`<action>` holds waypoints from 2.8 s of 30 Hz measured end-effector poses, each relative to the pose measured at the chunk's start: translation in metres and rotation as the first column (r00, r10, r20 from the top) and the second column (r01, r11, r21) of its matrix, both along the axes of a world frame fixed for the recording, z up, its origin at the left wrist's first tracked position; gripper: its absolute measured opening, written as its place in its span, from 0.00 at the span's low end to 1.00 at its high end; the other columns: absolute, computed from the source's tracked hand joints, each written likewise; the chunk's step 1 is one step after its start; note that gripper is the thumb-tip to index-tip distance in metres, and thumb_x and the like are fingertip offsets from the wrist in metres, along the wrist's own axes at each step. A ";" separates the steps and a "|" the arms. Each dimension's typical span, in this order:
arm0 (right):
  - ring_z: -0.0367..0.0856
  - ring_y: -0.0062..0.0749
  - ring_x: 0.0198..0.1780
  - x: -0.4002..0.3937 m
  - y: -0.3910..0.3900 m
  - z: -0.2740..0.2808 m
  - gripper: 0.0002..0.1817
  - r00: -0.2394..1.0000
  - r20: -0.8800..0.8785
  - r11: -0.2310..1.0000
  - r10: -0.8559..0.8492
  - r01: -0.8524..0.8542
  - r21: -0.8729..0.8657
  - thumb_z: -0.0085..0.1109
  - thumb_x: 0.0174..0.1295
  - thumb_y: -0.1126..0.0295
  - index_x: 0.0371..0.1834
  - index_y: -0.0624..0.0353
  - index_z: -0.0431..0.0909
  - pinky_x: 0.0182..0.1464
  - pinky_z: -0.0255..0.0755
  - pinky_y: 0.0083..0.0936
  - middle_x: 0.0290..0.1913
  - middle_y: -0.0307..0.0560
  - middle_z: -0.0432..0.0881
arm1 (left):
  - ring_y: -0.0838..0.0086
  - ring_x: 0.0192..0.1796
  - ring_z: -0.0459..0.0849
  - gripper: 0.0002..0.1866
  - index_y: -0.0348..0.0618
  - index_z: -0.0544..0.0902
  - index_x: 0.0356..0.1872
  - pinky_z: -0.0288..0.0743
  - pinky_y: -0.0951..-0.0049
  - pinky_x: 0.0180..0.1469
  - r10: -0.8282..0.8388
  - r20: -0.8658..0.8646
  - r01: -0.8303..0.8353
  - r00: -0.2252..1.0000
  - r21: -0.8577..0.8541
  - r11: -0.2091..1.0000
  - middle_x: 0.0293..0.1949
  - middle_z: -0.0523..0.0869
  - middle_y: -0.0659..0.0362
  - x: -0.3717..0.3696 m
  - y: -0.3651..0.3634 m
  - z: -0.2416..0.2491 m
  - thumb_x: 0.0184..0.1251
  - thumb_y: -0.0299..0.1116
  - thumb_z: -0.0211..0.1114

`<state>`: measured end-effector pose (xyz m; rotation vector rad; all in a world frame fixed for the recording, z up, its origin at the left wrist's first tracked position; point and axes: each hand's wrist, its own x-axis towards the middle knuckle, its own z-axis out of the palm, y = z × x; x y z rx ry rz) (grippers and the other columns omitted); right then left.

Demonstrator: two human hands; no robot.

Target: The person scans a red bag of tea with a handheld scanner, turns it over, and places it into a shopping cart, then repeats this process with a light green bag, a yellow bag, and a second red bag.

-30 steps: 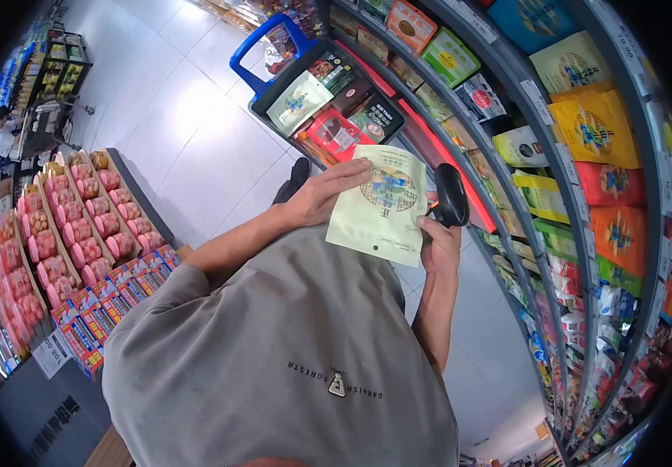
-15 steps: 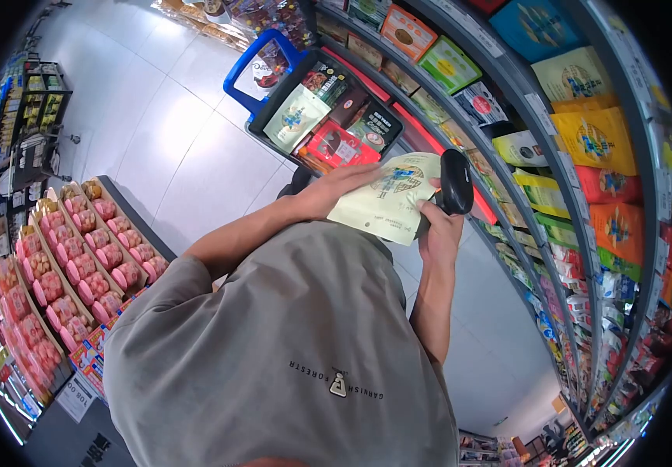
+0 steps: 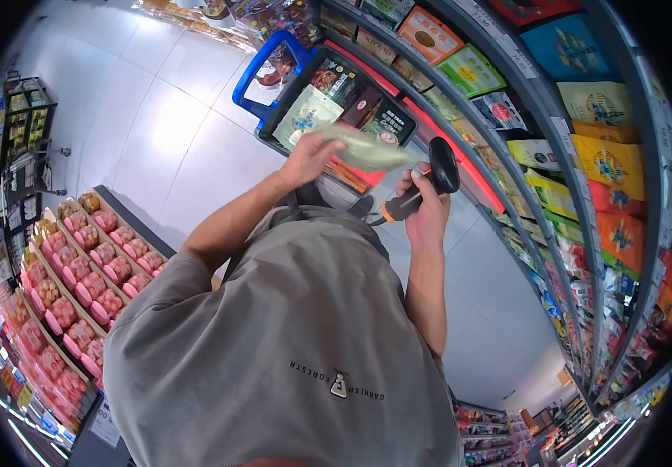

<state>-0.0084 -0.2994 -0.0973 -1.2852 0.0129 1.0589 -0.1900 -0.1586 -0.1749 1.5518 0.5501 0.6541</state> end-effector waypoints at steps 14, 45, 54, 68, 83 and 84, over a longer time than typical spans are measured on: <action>0.78 0.28 0.29 -0.027 -0.082 -0.068 0.16 0.944 0.110 0.915 -0.311 0.329 -0.236 0.63 0.56 0.78 0.47 0.64 0.72 0.32 0.72 0.25 0.33 0.47 0.79 | 0.38 0.45 0.80 0.19 0.32 0.69 0.50 0.72 0.45 0.47 0.169 -0.660 -0.036 0.732 0.211 0.977 0.38 0.81 0.32 -0.047 0.121 -0.171 0.72 0.40 0.52; 0.79 0.30 0.29 -0.087 -0.121 -0.084 0.19 0.897 0.078 0.768 -0.435 0.415 -0.488 0.62 0.54 0.79 0.50 0.66 0.70 0.31 0.74 0.26 0.33 0.46 0.77 | 0.59 0.75 0.55 0.31 0.43 0.57 0.71 0.61 0.53 0.66 0.444 -0.833 0.560 0.332 0.552 0.618 0.73 0.56 0.48 -0.039 0.100 -0.285 0.69 0.38 0.52; 0.78 0.29 0.29 -0.091 -0.122 -0.083 0.20 0.885 0.084 0.750 -0.458 0.435 -0.499 0.62 0.55 0.78 0.51 0.66 0.70 0.31 0.74 0.25 0.32 0.46 0.78 | 0.51 0.78 0.33 0.54 0.44 0.43 0.76 0.52 0.30 0.66 0.119 -0.963 0.437 0.241 0.217 0.873 0.77 0.34 0.48 -0.020 0.072 -0.257 0.57 0.56 0.67; 0.80 0.31 0.28 -0.097 -0.116 -0.083 0.18 0.866 0.134 0.762 -0.482 0.489 -0.424 0.63 0.53 0.79 0.49 0.67 0.72 0.31 0.74 0.26 0.31 0.47 0.80 | 0.54 0.79 0.35 0.50 0.37 0.46 0.74 0.42 0.45 0.74 0.092 -0.976 0.553 0.196 0.188 0.812 0.77 0.36 0.49 -0.027 0.075 -0.252 0.63 0.59 0.58; 0.77 0.21 0.24 -0.103 -0.105 -0.092 0.06 0.906 0.346 0.802 -0.244 0.389 -0.453 0.64 0.54 0.75 0.33 0.62 0.78 0.28 0.70 0.20 0.23 0.40 0.80 | 0.49 0.56 0.76 0.25 0.39 0.75 0.56 0.69 0.54 0.58 -0.017 -0.585 0.245 0.811 0.313 0.918 0.52 0.79 0.45 -0.046 0.027 -0.197 0.55 0.30 0.66; 0.76 0.19 0.23 -0.100 -0.102 -0.090 0.04 0.900 0.361 0.806 -0.242 0.394 -0.442 0.64 0.54 0.74 0.26 0.62 0.78 0.27 0.69 0.20 0.21 0.38 0.79 | 0.49 0.54 0.78 0.23 0.38 0.76 0.54 0.70 0.55 0.56 -0.002 -0.540 0.212 0.842 0.327 0.921 0.49 0.80 0.45 -0.041 0.025 -0.192 0.54 0.29 0.66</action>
